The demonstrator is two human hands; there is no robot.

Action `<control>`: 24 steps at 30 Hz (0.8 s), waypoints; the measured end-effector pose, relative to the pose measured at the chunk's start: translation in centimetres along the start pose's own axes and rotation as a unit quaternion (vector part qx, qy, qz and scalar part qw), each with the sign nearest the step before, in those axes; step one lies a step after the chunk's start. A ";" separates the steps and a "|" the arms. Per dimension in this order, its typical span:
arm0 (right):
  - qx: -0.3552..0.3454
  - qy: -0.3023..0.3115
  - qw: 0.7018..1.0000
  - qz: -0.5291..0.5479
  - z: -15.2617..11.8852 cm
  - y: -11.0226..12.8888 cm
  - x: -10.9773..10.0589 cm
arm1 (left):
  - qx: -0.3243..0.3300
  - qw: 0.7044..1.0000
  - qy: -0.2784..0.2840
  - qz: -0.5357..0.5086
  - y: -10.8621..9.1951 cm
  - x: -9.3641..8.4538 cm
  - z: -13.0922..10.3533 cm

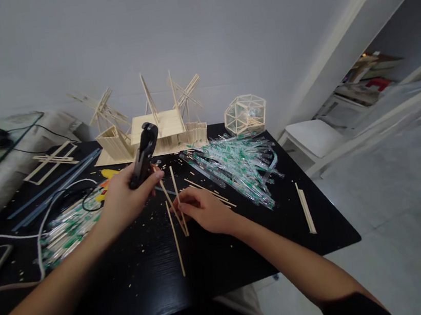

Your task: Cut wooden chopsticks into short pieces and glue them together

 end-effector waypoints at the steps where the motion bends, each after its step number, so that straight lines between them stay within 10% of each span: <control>1: -0.009 -0.005 1.000 -0.012 0.0 0.1 -0.1 | -0.001 1.000 -0.001 -0.005 0.0 0.2 0.1; 24: -0.165 -0.026 0.938 -0.304 0.8 0.3 -0.9 | 0.094 0.991 0.085 -0.030 -1.3 2.2 -2.1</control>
Point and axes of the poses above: each hand's wrist, its own z-axis towards the middle knuckle, its own x-axis out of the palm, y = z × x, the point moved 7 cm from there along z, towards the middle knuckle, and after that the axes turned 5 degrees about -y, right-handed, at the moved point
